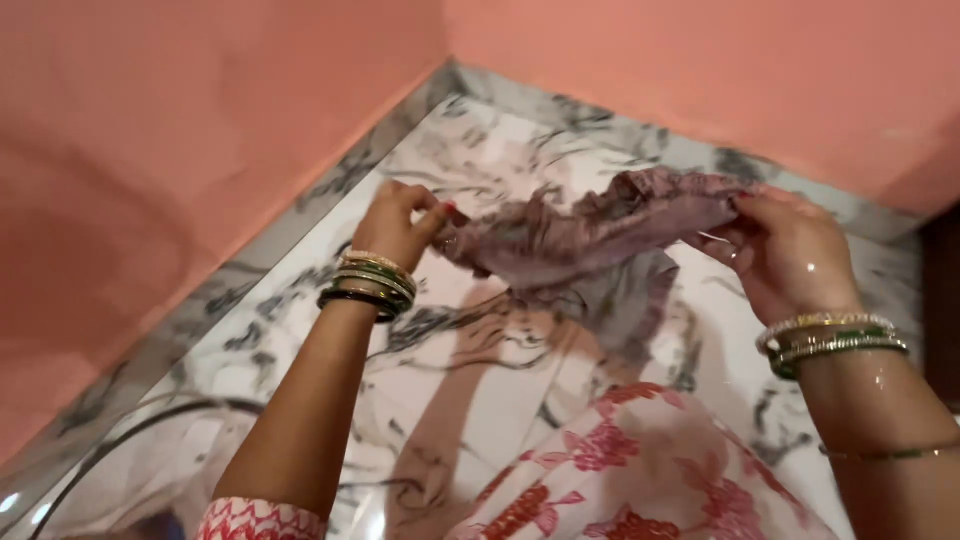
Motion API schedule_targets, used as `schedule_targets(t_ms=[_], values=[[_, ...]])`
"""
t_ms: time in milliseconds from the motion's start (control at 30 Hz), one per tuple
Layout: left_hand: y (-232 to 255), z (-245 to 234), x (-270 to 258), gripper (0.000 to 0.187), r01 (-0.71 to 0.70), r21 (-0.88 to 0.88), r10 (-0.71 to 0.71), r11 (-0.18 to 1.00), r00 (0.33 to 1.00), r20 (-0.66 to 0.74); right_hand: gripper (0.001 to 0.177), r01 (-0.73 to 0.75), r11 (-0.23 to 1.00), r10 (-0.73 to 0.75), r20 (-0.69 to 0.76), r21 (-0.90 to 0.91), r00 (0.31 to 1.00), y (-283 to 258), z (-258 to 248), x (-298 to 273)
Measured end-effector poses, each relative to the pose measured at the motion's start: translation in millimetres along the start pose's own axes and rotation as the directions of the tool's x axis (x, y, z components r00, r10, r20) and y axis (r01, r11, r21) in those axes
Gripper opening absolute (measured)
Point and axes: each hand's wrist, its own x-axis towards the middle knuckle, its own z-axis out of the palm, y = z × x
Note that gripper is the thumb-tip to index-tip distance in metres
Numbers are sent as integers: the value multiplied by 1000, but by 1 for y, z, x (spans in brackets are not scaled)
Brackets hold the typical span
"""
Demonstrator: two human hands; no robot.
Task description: The person mops a marble floor by hand with a cloth, frequently rinsing and wringing the cloth in a bucket of water.
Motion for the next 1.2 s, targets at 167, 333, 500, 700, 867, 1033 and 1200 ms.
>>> schedule_targets(t_ms=[167,333,500,700,867,1033,1200], values=[[-53,-32,-8,31,454,-252,-482,855,874,-60,14,-96,995,97,-43,28,994,29,54,35],[-54,-3,21,31,232,-327,-274,916,957,-89,22,-46,991,34,-104,-123,994,16,52,56],[-11,46,78,28,-75,-458,-84,886,944,-318,22,263,964,-262,-35,36,965,11,-38,98],[-2,116,63,27,-120,-111,73,986,931,-359,16,293,737,-391,-30,-609,920,29,-124,49],[-69,187,-43,41,343,587,-655,733,588,474,42,-344,102,328,-295,-934,898,109,-142,-28],[-79,214,-93,35,330,474,-552,816,690,469,38,-342,245,216,-293,-907,932,126,-170,-33],[-70,247,-55,50,299,400,-482,866,709,514,32,-291,311,146,-257,-905,955,111,-147,-13]])
